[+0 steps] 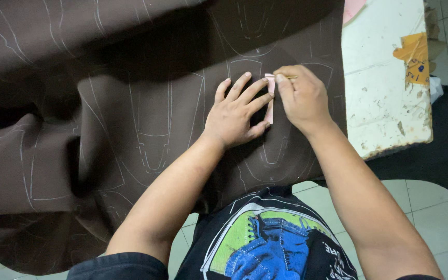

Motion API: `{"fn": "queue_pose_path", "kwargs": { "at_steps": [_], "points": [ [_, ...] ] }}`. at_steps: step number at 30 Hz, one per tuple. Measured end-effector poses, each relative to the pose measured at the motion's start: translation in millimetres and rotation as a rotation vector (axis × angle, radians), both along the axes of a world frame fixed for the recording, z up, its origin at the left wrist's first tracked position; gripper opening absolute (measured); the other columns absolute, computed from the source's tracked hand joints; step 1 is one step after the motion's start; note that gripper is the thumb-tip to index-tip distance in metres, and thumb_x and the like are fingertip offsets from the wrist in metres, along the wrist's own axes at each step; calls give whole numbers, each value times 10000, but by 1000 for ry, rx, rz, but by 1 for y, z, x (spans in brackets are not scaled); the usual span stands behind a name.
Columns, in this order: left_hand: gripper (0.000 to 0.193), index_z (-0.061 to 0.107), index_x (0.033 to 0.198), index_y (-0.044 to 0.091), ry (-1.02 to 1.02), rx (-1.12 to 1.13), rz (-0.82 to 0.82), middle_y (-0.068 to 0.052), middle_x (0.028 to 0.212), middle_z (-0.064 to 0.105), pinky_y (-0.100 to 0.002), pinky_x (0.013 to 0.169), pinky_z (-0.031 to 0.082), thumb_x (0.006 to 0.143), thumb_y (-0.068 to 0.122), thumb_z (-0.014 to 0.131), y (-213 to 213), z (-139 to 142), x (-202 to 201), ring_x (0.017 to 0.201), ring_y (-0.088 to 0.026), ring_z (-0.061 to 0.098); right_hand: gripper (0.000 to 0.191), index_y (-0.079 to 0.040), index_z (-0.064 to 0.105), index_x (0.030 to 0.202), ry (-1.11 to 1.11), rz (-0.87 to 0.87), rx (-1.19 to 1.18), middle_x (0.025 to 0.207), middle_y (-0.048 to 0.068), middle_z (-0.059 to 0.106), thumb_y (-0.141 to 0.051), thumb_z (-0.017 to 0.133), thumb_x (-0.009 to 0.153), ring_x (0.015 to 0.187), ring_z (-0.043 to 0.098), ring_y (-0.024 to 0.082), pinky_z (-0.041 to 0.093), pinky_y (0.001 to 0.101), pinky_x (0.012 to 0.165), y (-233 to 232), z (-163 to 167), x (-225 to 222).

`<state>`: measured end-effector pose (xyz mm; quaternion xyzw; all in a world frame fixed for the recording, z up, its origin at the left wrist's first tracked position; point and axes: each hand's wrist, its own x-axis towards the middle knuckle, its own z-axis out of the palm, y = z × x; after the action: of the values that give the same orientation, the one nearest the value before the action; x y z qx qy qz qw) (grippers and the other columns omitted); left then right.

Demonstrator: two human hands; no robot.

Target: The person traces around pink paper pattern pieces placed on a large brown fabric, drawing outlines with a marking pen. They reposition the patterns, smooth and pull the fabric flat, and continue tracing additional pattern outlines across the material.

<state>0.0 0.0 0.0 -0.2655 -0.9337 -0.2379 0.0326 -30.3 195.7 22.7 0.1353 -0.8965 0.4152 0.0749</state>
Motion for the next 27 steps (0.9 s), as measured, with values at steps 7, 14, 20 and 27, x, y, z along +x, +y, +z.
{"fn": "queue_pose_path", "kwargs": {
  "at_steps": [7, 14, 20, 27],
  "points": [
    [611, 592, 1430, 225, -9, -55, -11, 10, 1580, 464, -562, 1219, 215, 854, 383, 722, -6, 2, 67, 1501, -286, 350, 274, -112, 665, 1262, -167, -125, 308, 1187, 152, 601, -189, 650, 999, 1064, 652, 340, 526, 437, 922, 30, -2, 112],
    [660, 581, 1427, 196, -90, -82, 11, 16, 1564, 468, -620, 1185, 172, 817, 379, 754, 120, -9, 23, 1487, -302, 335, 654, -204, 622, 1432, -202, -30, 408, 1199, 132, 520, -326, 831, 824, 1037, 607, 342, 530, 440, 887, 165, -32, 88],
    [625, 590, 1416, 199, -99, -2, 16, 23, 1554, 477, -656, 1177, 150, 836, 356, 762, 222, -30, 80, 1478, -305, 342, 635, -245, 635, 1420, -205, -20, 398, 1210, 122, 518, -358, 837, 828, 1059, 604, 338, 532, 441, 874, 253, -45, 142],
    [459, 685, 1318, 226, -86, 29, 95, -18, 1559, 505, -613, 1232, 170, 862, 225, 741, 247, -30, 69, 1539, -275, 331, 697, -261, 628, 1417, -259, -21, 429, 1197, 115, 494, -439, 849, 780, 1061, 596, 330, 535, 441, 848, 283, -32, 128]
  ]
}}
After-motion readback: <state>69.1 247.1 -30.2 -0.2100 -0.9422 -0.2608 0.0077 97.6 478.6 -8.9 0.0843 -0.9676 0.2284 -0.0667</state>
